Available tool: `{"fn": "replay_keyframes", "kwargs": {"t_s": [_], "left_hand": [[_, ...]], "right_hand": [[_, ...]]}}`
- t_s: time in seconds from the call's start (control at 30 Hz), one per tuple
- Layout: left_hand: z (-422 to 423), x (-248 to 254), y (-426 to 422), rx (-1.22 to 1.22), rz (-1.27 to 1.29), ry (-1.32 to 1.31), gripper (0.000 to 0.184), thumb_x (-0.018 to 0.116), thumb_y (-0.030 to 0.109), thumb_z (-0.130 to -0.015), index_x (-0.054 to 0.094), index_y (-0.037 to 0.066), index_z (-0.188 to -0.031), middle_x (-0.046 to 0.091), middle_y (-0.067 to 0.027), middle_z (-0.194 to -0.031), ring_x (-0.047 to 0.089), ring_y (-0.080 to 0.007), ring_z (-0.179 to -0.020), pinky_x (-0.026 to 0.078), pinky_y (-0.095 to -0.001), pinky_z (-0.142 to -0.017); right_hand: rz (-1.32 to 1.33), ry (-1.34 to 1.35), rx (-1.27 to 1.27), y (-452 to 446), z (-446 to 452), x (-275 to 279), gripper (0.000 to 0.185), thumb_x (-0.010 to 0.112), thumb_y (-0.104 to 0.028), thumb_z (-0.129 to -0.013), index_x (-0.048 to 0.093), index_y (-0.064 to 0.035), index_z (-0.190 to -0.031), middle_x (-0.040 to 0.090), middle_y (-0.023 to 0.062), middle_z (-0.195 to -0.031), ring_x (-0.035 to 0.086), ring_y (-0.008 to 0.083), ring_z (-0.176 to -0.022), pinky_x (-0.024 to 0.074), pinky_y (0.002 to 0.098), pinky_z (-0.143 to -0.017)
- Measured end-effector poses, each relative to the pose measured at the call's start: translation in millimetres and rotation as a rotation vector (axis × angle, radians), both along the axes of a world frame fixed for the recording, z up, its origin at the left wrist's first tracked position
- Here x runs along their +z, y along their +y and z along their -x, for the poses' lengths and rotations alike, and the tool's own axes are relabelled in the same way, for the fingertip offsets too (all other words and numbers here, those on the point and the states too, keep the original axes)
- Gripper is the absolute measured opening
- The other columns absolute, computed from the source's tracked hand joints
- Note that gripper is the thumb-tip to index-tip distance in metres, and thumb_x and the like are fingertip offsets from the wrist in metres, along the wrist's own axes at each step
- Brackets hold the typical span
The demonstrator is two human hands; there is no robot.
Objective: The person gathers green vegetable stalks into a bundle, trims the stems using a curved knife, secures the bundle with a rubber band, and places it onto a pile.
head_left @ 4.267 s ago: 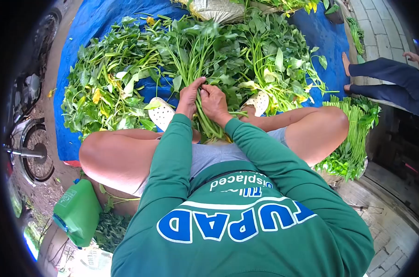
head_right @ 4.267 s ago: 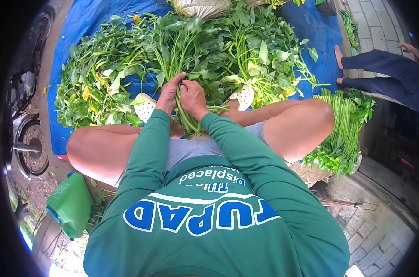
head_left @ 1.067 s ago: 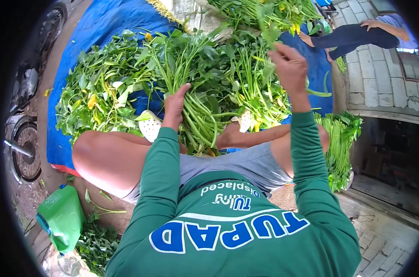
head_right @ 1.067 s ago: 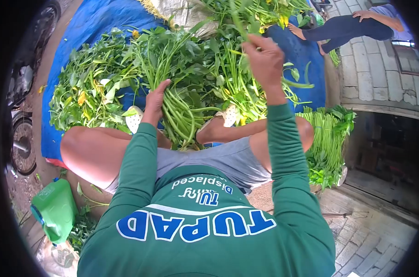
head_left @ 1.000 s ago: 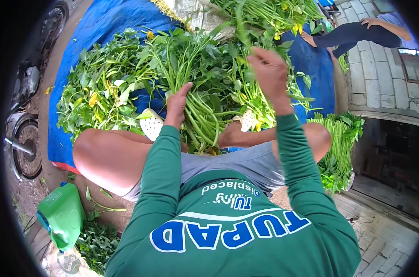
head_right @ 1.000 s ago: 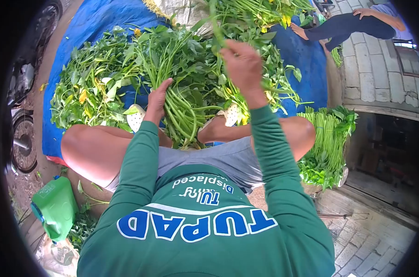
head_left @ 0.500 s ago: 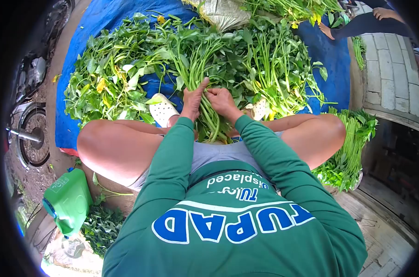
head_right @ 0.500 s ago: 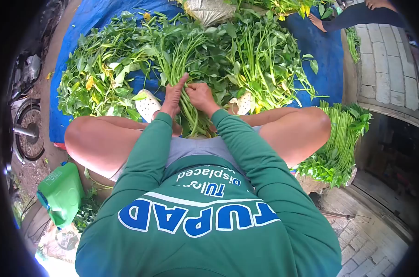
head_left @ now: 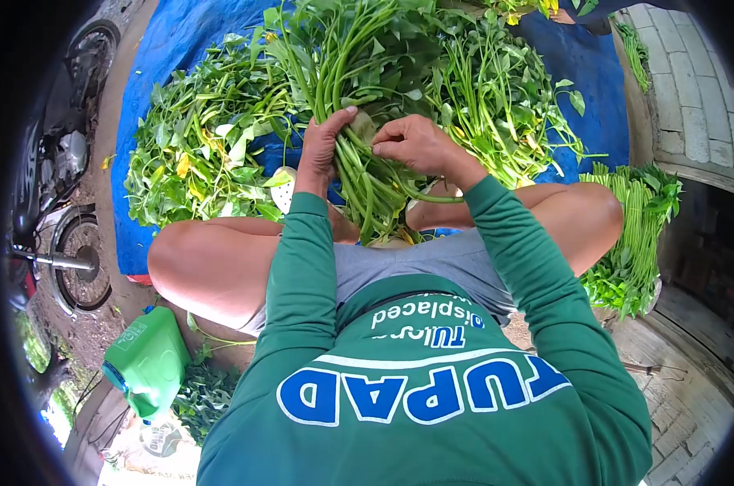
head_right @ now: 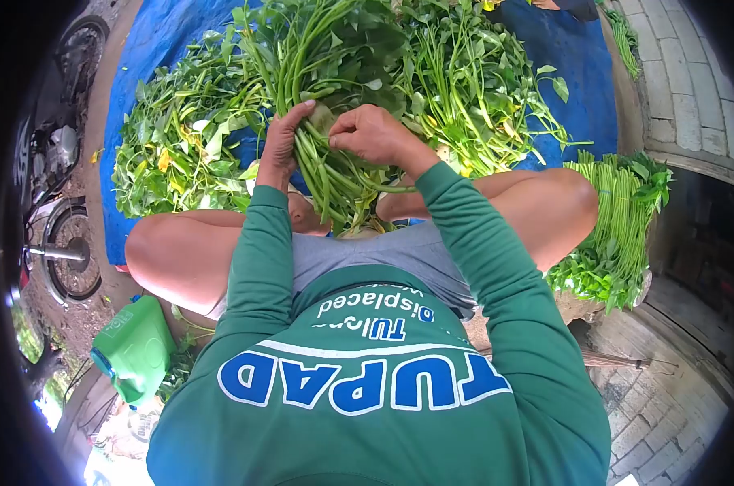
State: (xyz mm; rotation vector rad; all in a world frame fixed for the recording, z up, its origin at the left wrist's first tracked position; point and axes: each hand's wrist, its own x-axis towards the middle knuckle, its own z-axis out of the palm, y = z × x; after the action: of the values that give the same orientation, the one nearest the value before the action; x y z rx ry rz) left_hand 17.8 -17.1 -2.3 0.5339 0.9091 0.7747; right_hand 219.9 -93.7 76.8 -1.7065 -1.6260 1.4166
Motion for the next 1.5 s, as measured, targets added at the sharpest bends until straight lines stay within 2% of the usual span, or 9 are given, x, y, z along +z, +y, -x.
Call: {"fn": "replay_keyframes", "kwargs": {"t_s": [0.3, 0.53, 0.7, 0.83, 0.9, 1.03, 1.27, 1.4, 1.5], "left_hand": [[-1.5, 13.6, -1.8, 0.032, -0.066, 0.015, 0.027, 0.081, 0.007, -0.091, 0.073, 0.002, -0.116, 0.078, -0.0063, -0.099, 0.076, -0.0167, -0.08, 0.064, -0.0319, -0.072], [4.6, 18.9, 7.3, 0.037, -0.137, 0.026, 0.026, 0.08, 0.008, -0.092, 0.072, 0.0, -0.116, 0.078, -0.0081, -0.097, 0.077, -0.0181, -0.079, 0.065, -0.0321, -0.071], [3.4, 29.5, 8.9, 0.078, -0.198, 0.035, 0.025, 0.078, 0.007, -0.093, 0.072, -0.002, -0.116, 0.08, -0.0111, -0.098, 0.079, -0.0194, -0.078, 0.067, -0.0318, -0.069], [1.3, 40.7, 9.0, 0.15, -0.264, 0.027, 0.027, 0.079, 0.006, -0.093, 0.072, -0.001, -0.118, 0.079, -0.0095, -0.103, 0.077, -0.0176, -0.082, 0.065, -0.0311, -0.073], [3.4, 40.8, 4.1, 0.178, -0.302, 0.031, 0.028, 0.079, 0.006, -0.093, 0.072, -0.001, -0.119, 0.078, -0.0085, -0.105, 0.076, -0.0168, -0.085, 0.063, -0.031, -0.075], [-0.4, 50.2, 5.9, 0.238, -0.365, 0.043, 0.029, 0.079, 0.005, -0.092, 0.072, 0.0, -0.12, 0.077, -0.007, -0.106, 0.075, -0.0165, -0.089, 0.062, -0.0316, -0.08], [4.3, 54.2, 11.5, 0.327, -0.366, 0.024, 0.033, 0.079, 0.004, -0.092, 0.069, 0.001, -0.124, 0.076, -0.0062, -0.107, 0.074, -0.0172, -0.089, 0.061, -0.0326, -0.081], [3.7, 56.9, 11.6, 0.317, -0.364, 0.024, 0.037, 0.078, 0.003, -0.091, 0.069, 0.001, -0.127, 0.076, -0.0074, -0.111, 0.074, -0.0182, -0.092, 0.062, -0.0342, -0.084], [6.1, 60.3, 13.2, 0.274, -0.358, 0.039, 0.038, 0.076, 0.003, -0.092, 0.068, 0.0, -0.129, 0.076, -0.0088, -0.112, 0.075, -0.0196, -0.093, 0.064, -0.0353, -0.083]], "right_hand": [[-0.197, -0.18, 0.061, -40.0, 13.6, 67.8, 0.021, 0.067, -0.021, -0.094, 0.078, -0.0042, -0.099, 0.076, 0.0205, -0.092, 0.074, 0.0412, -0.086, 0.058, 0.0491, -0.077], [-0.509, -0.264, -0.345, -36.4, -22.6, 110.3, 0.019, 0.072, -0.02, -0.1, 0.077, -0.0031, -0.107, 0.075, 0.0148, -0.084, 0.072, 0.0231, -0.076, 0.0567, 0.0392, -0.073], [0.024, -0.421, -0.04, -48.9, -5.8, 140.4, 0.025, 0.074, -0.019, -0.1, 0.076, 0.0034, -0.11, 0.073, 0.0114, -0.088, 0.07, 0.0178, -0.082, 0.0565, 0.0359, -0.075], [0.043, -0.009, 0.162, -72.7, -32.7, 47.8, 0.02, 0.07, -0.02, -0.1, 0.074, -0.0007, -0.098, 0.076, 0.0112, -0.09, 0.072, 0.0273, -0.077, 0.0569, 0.0403, -0.067], [0.614, 0.334, -0.201, -76.7, -23.6, 36.1, 0.018, 0.069, -0.017, -0.102, 0.073, -0.0001, -0.098, 0.073, 0.0077, -0.089, 0.069, 0.0191, -0.075, 0.0573, 0.0347, -0.063], [0.855, 0.68, -0.844, -81.4, -6.6, 38.9, 0.019, 0.069, -0.017, -0.104, 0.07, 0.0008, -0.11, 0.065, 0.0001, -0.083, 0.06, 0.0113, -0.064, 0.0579, 0.0265, -0.056], [0.838, 0.781, -0.613, -80.2, -15.1, 13.8, 0.022, 0.073, -0.017, -0.096, 0.075, -0.003, -0.113, 0.062, -0.0003, -0.079, 0.059, 0.0113, -0.063, 0.0535, 0.0282, -0.057], [-0.295, 0.134, 0.467, -69.5, -18.6, 13.7, 0.015, 0.067, -0.016, -0.097, 0.075, -0.0036, -0.095, 0.061, 0.0059, -0.074, 0.061, 0.0184, -0.064, 0.0498, 0.04, -0.059], [-0.449, 0.025, 0.623, -67.6, -12.1, 8.3, 0.016, 0.068, -0.018, -0.093, 0.075, -0.0041, -0.089, 0.066, 0.0099, -0.078, 0.066, 0.0267, -0.071, 0.0512, 0.0465, -0.066]]}}
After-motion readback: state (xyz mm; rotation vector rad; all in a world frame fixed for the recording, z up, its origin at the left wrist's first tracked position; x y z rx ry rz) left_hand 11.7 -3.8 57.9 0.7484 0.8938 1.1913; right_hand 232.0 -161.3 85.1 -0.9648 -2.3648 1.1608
